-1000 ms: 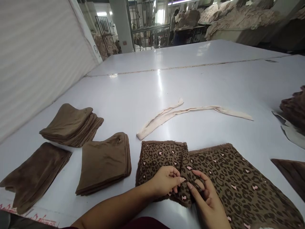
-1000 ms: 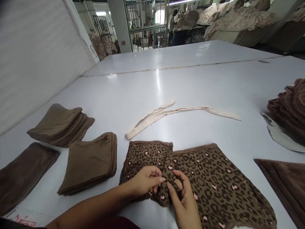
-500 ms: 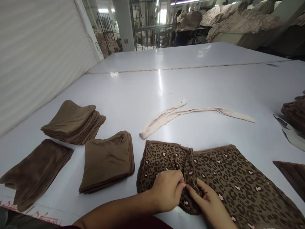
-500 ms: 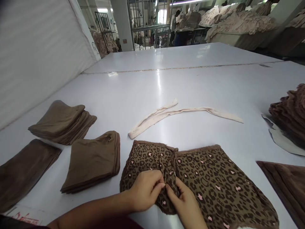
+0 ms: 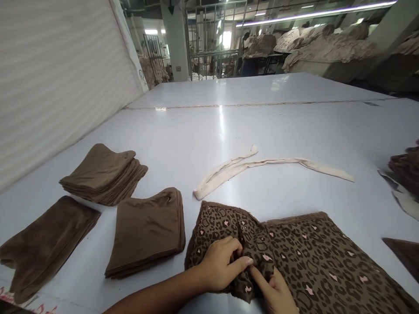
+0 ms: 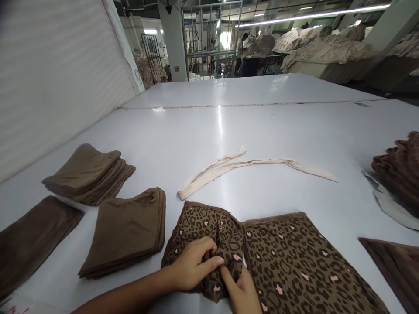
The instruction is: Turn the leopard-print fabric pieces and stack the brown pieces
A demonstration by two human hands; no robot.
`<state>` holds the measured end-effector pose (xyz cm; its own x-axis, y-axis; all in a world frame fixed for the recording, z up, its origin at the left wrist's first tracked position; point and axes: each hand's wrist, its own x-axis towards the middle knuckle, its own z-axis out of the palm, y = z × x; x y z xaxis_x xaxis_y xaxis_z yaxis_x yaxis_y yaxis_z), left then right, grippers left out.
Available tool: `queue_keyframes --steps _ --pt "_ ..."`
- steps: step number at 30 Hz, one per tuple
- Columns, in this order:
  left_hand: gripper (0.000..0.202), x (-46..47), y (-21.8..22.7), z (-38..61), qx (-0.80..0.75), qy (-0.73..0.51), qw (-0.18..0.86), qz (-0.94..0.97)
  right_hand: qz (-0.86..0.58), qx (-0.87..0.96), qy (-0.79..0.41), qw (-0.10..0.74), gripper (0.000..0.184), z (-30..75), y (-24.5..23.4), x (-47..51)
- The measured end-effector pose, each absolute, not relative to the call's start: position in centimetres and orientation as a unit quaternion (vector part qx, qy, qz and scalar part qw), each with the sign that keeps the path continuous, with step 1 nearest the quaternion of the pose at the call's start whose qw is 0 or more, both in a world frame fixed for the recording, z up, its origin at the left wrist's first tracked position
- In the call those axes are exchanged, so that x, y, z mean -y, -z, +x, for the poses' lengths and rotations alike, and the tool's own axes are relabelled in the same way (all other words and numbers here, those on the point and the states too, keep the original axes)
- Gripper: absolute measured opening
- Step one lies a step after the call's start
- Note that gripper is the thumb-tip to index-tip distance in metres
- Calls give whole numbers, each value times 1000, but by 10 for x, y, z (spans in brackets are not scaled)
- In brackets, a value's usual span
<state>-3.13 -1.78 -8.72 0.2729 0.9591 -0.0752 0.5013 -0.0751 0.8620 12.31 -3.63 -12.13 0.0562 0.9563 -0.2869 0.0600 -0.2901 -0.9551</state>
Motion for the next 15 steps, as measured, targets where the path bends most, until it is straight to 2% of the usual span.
queue_keyframes --steps 2,6,11,15 --pt "24 17 87 -29 -512 -286 432 685 -595 419 -530 435 42 118 120 38" --pt "22 22 80 -23 -506 -330 365 708 -593 416 -520 452 44 111 114 39" --pt "23 27 77 -22 -476 -334 328 744 -575 397 -539 471 40 104 115 40" --pt "22 28 84 -18 -434 -360 260 784 -566 379 -525 511 32 106 118 40"
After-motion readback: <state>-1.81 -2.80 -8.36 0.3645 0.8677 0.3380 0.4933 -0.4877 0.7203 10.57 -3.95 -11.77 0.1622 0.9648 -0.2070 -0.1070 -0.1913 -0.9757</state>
